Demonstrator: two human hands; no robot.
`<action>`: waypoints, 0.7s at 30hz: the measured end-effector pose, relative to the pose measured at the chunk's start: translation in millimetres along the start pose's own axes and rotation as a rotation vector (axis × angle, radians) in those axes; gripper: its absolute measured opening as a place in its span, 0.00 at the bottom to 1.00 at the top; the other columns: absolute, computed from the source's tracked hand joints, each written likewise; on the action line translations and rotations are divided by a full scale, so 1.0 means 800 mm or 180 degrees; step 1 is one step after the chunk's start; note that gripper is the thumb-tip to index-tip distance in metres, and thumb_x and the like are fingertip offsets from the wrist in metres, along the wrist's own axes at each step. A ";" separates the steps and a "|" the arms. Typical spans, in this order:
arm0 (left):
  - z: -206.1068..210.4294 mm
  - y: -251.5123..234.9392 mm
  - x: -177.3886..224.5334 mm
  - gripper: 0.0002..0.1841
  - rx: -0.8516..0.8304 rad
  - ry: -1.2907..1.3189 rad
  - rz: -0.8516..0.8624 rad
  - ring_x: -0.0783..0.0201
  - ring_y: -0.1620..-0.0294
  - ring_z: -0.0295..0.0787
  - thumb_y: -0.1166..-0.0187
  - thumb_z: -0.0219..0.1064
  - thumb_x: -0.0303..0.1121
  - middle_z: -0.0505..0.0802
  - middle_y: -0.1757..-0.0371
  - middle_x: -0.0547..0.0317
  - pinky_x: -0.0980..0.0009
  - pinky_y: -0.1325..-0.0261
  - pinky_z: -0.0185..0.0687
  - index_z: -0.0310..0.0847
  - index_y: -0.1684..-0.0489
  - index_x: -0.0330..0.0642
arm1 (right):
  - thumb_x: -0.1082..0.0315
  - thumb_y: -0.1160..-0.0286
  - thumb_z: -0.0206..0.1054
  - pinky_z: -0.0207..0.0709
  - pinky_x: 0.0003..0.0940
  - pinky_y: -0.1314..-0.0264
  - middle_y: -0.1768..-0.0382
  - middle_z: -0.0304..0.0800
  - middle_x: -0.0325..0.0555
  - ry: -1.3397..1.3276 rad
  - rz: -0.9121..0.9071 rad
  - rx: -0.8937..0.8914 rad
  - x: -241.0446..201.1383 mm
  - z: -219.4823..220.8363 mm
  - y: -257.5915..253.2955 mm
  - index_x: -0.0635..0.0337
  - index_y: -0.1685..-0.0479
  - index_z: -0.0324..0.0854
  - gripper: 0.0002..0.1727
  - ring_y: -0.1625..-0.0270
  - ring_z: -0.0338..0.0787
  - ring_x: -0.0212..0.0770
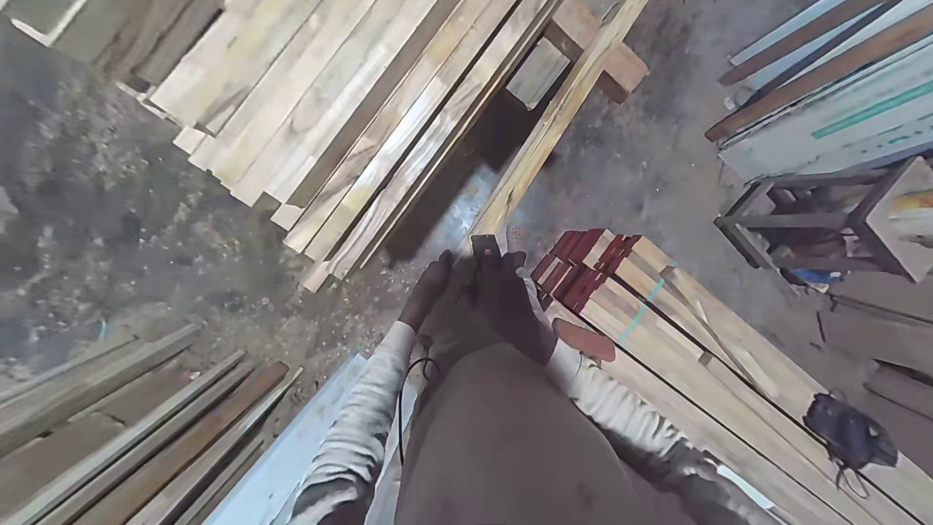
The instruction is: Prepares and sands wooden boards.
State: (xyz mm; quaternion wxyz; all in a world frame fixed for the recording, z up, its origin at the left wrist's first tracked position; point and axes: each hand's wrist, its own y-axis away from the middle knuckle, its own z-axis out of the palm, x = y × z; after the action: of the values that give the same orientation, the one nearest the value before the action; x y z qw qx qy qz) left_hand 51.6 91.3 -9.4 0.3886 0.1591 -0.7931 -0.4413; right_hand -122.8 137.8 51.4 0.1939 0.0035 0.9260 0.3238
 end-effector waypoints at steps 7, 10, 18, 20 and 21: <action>0.010 0.039 0.027 0.22 0.0712 -0.1576 -0.0126 0.34 0.36 0.87 0.10 0.53 0.44 0.91 0.39 0.37 0.34 0.41 0.82 0.77 0.24 0.46 | 0.61 0.12 0.62 0.86 0.50 0.64 0.55 0.92 0.56 -0.1733 -0.0135 0.1613 0.086 -0.110 -0.019 0.49 0.13 0.69 0.29 0.68 0.89 0.50; 0.007 0.035 0.020 0.34 0.0690 -0.1255 -0.0152 0.37 0.40 0.90 0.06 0.34 0.55 0.93 0.44 0.38 0.34 0.41 0.81 0.85 0.38 0.41 | 0.63 0.15 0.66 0.88 0.49 0.52 0.38 0.89 0.57 -0.1783 -0.0266 0.1988 0.142 -0.155 -0.096 0.45 0.08 0.61 0.35 0.55 0.93 0.51; -0.013 0.020 -0.026 0.41 -0.0603 0.1324 -0.0620 0.60 0.80 0.82 0.10 0.30 0.66 0.88 0.76 0.56 0.63 0.76 0.81 0.84 0.63 0.43 | 0.67 0.14 0.63 0.82 0.61 0.35 0.21 0.73 0.68 -0.0964 -0.0302 0.2354 0.175 -0.093 -0.168 0.48 0.09 0.64 0.33 0.31 0.85 0.66; -0.006 0.009 -0.036 0.41 -0.0273 0.1151 -0.0676 0.57 0.77 0.83 0.11 0.34 0.67 0.88 0.73 0.53 0.57 0.72 0.82 0.85 0.62 0.41 | 0.66 0.12 0.61 0.82 0.61 0.35 0.18 0.68 0.65 -0.1111 -0.0010 0.2194 0.157 -0.101 -0.139 0.44 0.08 0.61 0.33 0.30 0.84 0.63; -0.001 0.006 -0.042 0.43 -0.0033 0.0890 -0.0693 0.54 0.73 0.86 0.12 0.35 0.69 0.90 0.70 0.50 0.51 0.67 0.84 0.87 0.62 0.39 | 0.65 0.12 0.60 0.83 0.60 0.37 0.19 0.69 0.66 -0.1066 0.0085 0.2221 0.151 -0.118 -0.135 0.45 0.08 0.61 0.32 0.33 0.85 0.63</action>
State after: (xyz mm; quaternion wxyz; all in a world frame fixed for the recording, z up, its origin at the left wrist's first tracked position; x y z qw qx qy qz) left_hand 74.3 113.2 -20.8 0.4458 0.3019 -0.7071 -0.4584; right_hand -255.9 11.6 10.8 0.3253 0.1341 0.9360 -0.0133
